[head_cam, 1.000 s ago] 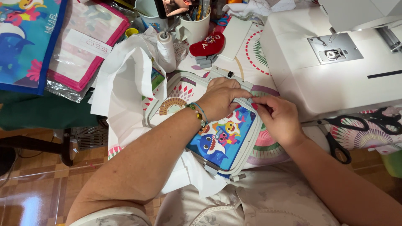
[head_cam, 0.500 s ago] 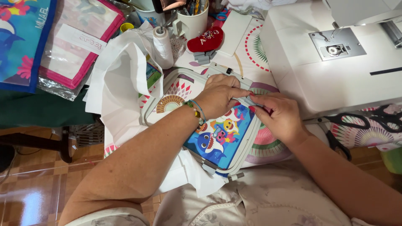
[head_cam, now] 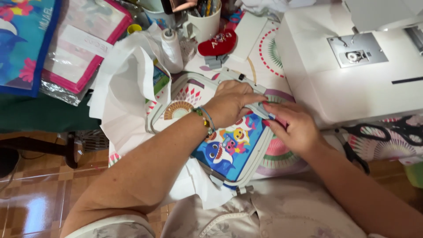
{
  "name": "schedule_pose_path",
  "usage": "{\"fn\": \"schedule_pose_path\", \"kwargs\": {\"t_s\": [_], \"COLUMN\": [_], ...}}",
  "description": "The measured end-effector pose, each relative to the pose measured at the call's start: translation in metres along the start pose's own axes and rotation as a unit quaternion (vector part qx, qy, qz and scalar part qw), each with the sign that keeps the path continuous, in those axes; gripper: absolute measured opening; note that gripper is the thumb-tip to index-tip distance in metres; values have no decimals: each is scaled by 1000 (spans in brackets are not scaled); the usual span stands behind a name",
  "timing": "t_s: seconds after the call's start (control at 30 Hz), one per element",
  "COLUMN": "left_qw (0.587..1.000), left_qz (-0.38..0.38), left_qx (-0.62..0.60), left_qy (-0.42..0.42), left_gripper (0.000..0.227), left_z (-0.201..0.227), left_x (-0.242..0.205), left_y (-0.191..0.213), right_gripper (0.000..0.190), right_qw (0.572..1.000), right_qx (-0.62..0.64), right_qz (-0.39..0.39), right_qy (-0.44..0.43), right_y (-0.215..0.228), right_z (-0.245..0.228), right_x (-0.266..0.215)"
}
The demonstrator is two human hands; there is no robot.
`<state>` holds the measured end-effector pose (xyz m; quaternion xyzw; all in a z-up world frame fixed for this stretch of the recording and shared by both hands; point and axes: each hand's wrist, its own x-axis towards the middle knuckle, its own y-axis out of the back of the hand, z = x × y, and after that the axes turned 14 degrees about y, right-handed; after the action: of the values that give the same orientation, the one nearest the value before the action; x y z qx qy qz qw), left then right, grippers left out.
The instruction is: Preparing a fabric piece in an embroidery hoop and loading it into an embroidery machine
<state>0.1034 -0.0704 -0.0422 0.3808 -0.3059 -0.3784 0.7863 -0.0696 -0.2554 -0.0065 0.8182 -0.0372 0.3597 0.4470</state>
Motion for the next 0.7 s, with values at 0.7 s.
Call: {"fn": "schedule_pose_path", "kwargs": {"t_s": [0.7], "left_qw": [998], "left_qz": [32], "left_qx": [-8], "left_qy": [-50], "left_gripper": [63], "left_z": [23], "left_x": [-2], "left_y": [-9], "right_gripper": [32], "right_qw": [997], "right_qx": [37], "right_qz": [3], "right_qy": [-75], "right_y": [-2], "right_z": [-5], "right_x": [-1]}}
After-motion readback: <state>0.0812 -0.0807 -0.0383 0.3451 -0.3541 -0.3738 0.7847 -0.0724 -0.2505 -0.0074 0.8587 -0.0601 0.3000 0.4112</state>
